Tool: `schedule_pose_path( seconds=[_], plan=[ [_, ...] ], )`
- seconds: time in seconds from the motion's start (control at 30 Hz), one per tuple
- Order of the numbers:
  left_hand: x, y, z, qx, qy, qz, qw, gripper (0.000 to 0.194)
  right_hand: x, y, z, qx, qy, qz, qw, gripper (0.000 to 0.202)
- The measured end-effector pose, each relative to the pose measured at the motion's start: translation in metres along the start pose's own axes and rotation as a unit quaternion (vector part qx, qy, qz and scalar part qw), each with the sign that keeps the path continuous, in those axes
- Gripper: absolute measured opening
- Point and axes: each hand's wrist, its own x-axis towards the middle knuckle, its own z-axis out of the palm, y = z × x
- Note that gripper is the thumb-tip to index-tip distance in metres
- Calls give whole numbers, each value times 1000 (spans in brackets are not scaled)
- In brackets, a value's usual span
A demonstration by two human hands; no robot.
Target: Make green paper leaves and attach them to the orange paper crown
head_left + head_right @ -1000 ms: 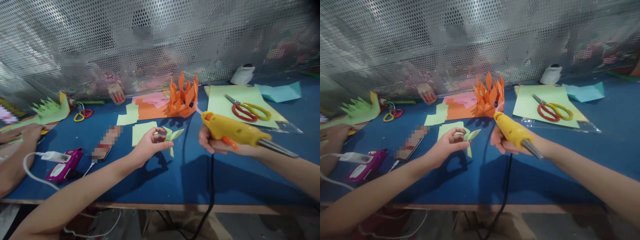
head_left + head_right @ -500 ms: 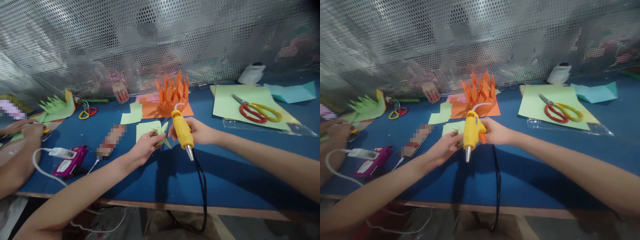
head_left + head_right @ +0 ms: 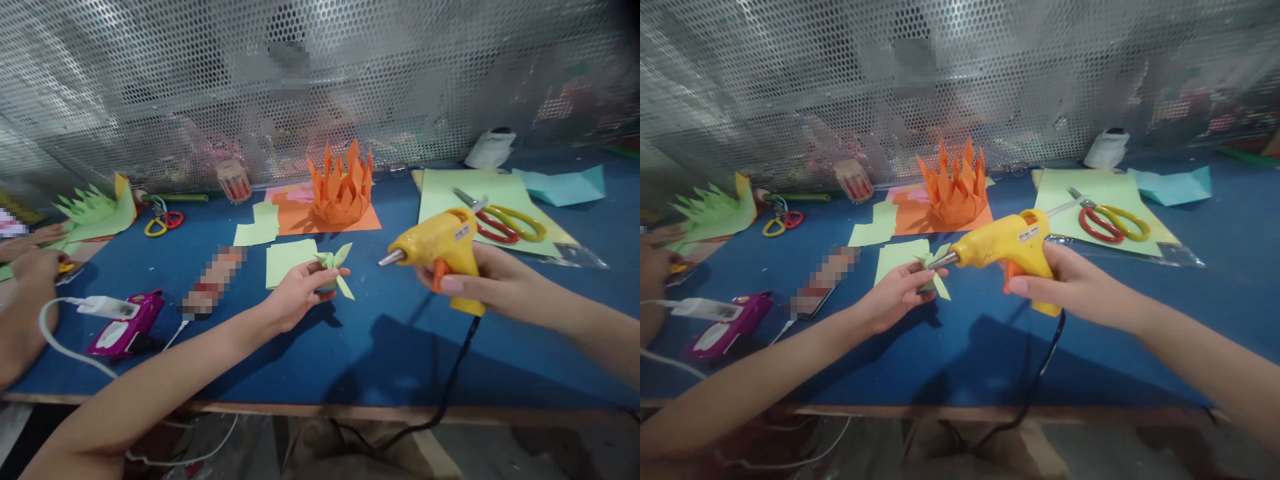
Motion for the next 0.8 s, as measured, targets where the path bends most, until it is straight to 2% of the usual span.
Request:
schedule_pose_path(
  seconds=[0.1,0.23,0.5,0.7,0.8],
  plan=[
    [3,-2,6,1,-16,2,1000,23,8,12,-4,15,49,6,999,36],
    [8,-6,9,-4,-25,12,1000,23,20,21,0,48,74,19,996,31],
    [18,-15,-3,-23,-30,11,999,35,27,41,10,112,99,62,987,33],
    [19,-18,-11,-53,-51,6,997,28,18,47,7,52,111,89,988,42],
    [20,-18,-13,-63,-58,-1,996,24,13,52,9,-8,122,98,988,37]
  ],
)
